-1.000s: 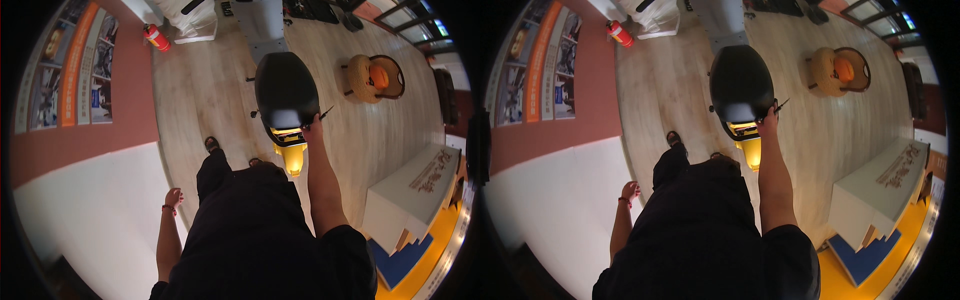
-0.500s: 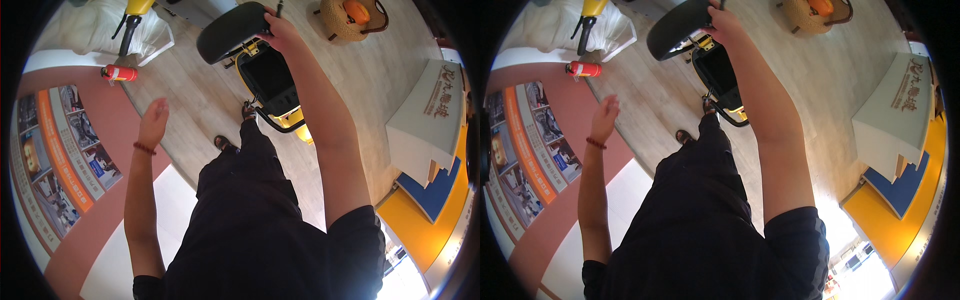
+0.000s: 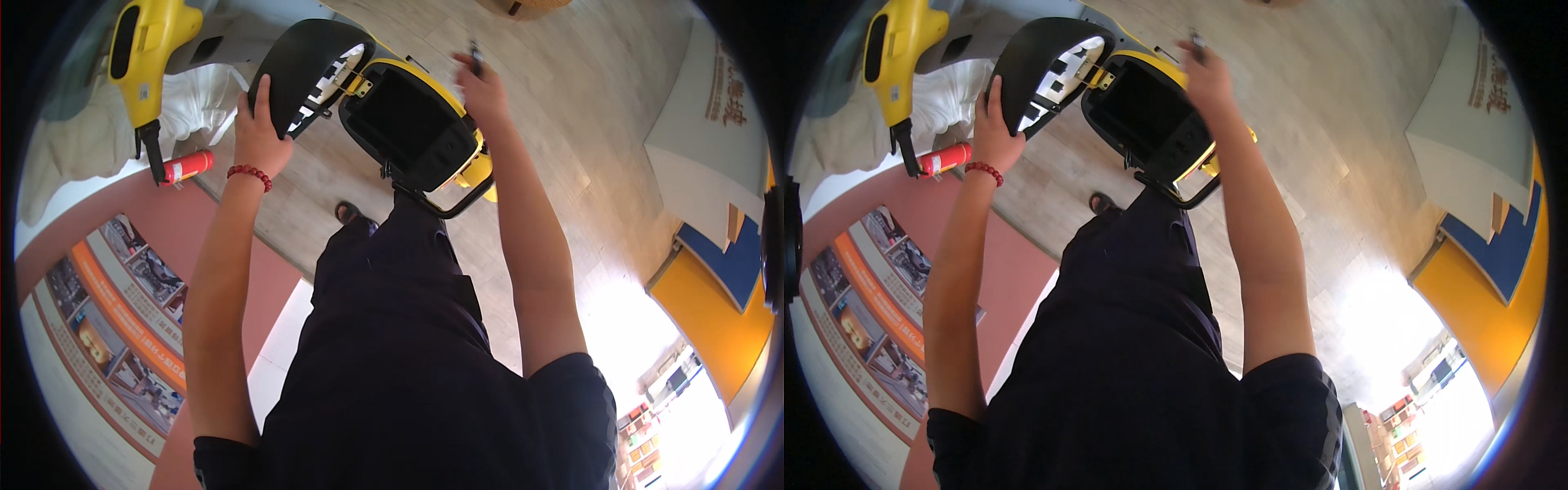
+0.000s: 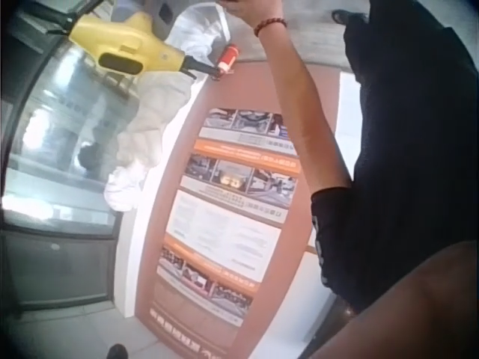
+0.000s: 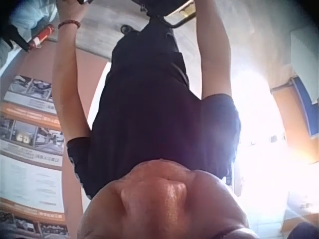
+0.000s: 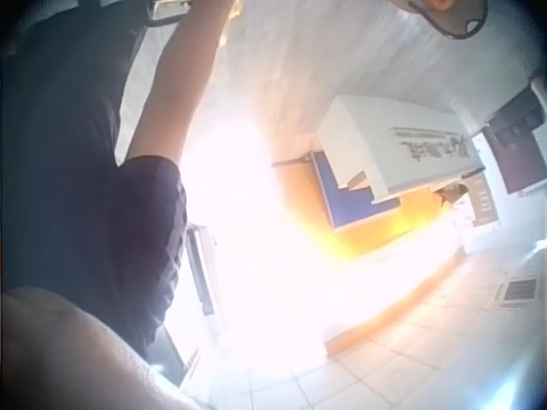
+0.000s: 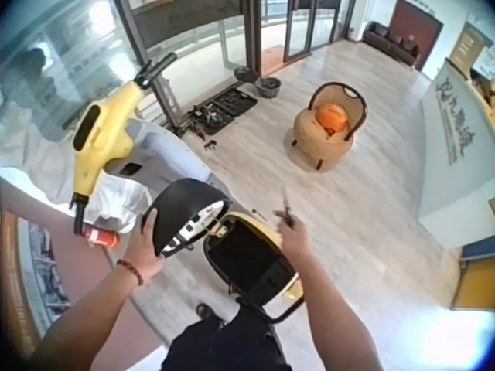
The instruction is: The recorder uses a screwdriver to repair the handlebar and front panel of a yellow electric scooter, including checking the under-seat storage.
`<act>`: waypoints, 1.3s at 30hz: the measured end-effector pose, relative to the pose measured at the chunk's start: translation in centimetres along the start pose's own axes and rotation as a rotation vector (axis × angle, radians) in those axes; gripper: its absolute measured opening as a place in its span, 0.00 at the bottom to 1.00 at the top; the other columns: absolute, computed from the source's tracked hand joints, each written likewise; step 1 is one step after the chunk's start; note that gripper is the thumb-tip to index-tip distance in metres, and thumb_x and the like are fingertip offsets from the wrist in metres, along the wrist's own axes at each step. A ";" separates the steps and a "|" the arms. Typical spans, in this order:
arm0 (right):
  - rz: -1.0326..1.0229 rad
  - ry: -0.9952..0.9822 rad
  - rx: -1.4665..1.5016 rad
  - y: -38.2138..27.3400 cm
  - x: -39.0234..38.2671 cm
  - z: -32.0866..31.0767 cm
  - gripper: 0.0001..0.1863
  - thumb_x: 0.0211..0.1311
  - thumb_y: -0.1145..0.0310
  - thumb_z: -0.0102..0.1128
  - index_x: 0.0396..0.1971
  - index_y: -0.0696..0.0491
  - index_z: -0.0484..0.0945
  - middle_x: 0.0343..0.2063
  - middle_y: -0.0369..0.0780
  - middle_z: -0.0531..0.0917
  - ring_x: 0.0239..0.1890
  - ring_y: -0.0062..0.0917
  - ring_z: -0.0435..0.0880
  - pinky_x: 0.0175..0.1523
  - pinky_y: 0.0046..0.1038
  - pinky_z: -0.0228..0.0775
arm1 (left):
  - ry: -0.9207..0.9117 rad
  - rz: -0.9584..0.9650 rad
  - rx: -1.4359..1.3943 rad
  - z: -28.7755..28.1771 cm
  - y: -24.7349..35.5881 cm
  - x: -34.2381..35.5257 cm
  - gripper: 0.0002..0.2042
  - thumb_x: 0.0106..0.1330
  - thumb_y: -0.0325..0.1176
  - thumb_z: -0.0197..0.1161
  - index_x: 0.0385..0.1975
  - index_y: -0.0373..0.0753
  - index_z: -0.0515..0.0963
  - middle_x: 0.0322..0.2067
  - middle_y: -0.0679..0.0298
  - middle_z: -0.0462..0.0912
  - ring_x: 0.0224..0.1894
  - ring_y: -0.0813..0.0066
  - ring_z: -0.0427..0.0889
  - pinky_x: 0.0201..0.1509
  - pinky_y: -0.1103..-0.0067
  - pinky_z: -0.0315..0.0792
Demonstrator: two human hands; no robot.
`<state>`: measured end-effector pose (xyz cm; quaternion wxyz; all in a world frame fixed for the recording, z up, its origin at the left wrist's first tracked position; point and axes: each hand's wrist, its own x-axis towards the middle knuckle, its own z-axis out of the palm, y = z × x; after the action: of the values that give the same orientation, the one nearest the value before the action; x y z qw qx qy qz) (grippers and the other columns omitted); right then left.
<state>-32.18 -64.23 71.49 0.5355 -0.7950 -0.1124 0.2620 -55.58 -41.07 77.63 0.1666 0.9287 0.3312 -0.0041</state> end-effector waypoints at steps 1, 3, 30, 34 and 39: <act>0.165 0.137 -0.098 2.2 -0.4 -1.8 0.15 0.61 0.67 0.49 0.45 0.51 0.78 0.19 0.36 0.75 0.24 0.19 0.72 0.31 0.24 0.64 | 0.013 0.039 0.009 0.1 0.3 0.3 0.47 0.47 0.23 0.63 0.66 0.57 0.42 0.60 0.33 0.50 0.61 0.37 0.56 0.63 0.61 0.57; 0.093 0.284 -0.232 6.9 -2.8 -5.3 0.15 0.60 0.66 0.48 0.44 0.50 0.79 0.22 0.44 0.79 0.28 0.31 0.78 0.38 0.30 0.67 | -0.013 0.070 0.046 0.2 0.7 0.6 0.48 0.46 0.24 0.63 0.66 0.55 0.41 0.60 0.32 0.49 0.61 0.36 0.56 0.63 0.60 0.58; 0.292 0.588 -0.343 17.0 -10.0 -2.5 0.14 0.58 0.64 0.48 0.40 0.54 0.76 0.33 0.50 0.80 0.38 0.46 0.78 0.43 0.41 0.69 | 0.008 0.111 0.086 0.6 0.2 -0.3 0.48 0.44 0.21 0.60 0.66 0.47 0.39 0.57 0.35 0.52 0.56 0.36 0.61 0.60 0.61 0.61; 0.292 0.623 -0.375 16.9 -9.9 -2.4 0.15 0.58 0.64 0.48 0.42 0.53 0.76 0.34 0.50 0.80 0.38 0.46 0.78 0.43 0.40 0.69 | 0.006 0.122 0.074 0.6 0.1 -0.1 0.48 0.44 0.21 0.59 0.66 0.47 0.39 0.57 0.35 0.51 0.56 0.36 0.61 0.61 0.62 0.60; 0.319 0.594 -0.326 16.9 -10.1 -2.2 0.15 0.58 0.64 0.48 0.41 0.54 0.76 0.34 0.50 0.80 0.38 0.46 0.78 0.43 0.40 0.69 | -0.046 0.102 0.092 -0.1 1.6 1.1 0.48 0.45 0.21 0.59 0.66 0.47 0.38 0.57 0.35 0.51 0.55 0.36 0.62 0.60 0.62 0.61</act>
<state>-41.21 -77.44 59.71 0.3636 -0.9187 0.1326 0.0787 -53.73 -41.54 78.09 0.1312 0.9508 0.2788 -0.0322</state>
